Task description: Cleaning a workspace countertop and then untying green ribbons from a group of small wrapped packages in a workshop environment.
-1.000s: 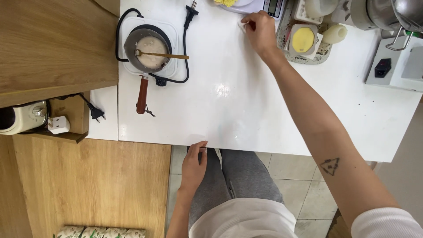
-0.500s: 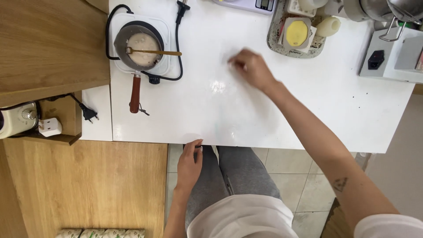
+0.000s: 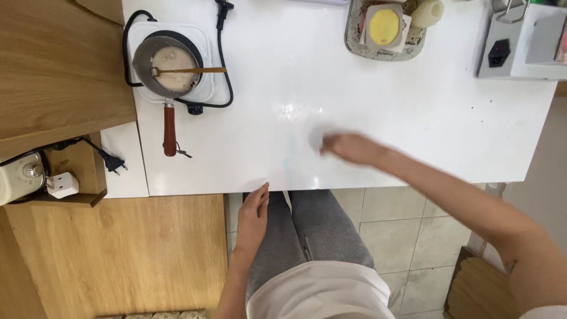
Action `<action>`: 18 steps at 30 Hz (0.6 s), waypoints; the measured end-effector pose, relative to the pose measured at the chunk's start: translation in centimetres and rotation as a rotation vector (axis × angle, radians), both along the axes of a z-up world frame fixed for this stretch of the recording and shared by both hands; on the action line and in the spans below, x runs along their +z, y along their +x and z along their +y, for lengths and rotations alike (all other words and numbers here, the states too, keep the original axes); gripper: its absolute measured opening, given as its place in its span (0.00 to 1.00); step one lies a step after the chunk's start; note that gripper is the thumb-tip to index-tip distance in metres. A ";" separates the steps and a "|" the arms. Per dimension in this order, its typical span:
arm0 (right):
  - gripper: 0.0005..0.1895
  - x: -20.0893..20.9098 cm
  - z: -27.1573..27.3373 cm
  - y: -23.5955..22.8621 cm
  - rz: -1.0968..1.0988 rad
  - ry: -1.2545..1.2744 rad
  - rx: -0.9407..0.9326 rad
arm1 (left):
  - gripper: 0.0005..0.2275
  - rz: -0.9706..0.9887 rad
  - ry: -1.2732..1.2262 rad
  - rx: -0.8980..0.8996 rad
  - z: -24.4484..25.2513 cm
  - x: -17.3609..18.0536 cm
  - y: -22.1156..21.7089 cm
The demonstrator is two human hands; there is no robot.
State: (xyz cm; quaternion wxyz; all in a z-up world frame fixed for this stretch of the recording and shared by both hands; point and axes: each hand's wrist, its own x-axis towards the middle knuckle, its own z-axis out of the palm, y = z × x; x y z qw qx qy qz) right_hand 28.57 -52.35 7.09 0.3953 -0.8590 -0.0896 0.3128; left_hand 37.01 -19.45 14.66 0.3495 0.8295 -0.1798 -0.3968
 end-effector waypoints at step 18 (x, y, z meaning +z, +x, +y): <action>0.07 0.2 1.5 -18.1 0.796 -0.357 0.456 | 0.18 0.124 0.004 -0.075 -0.7 0.4 0.1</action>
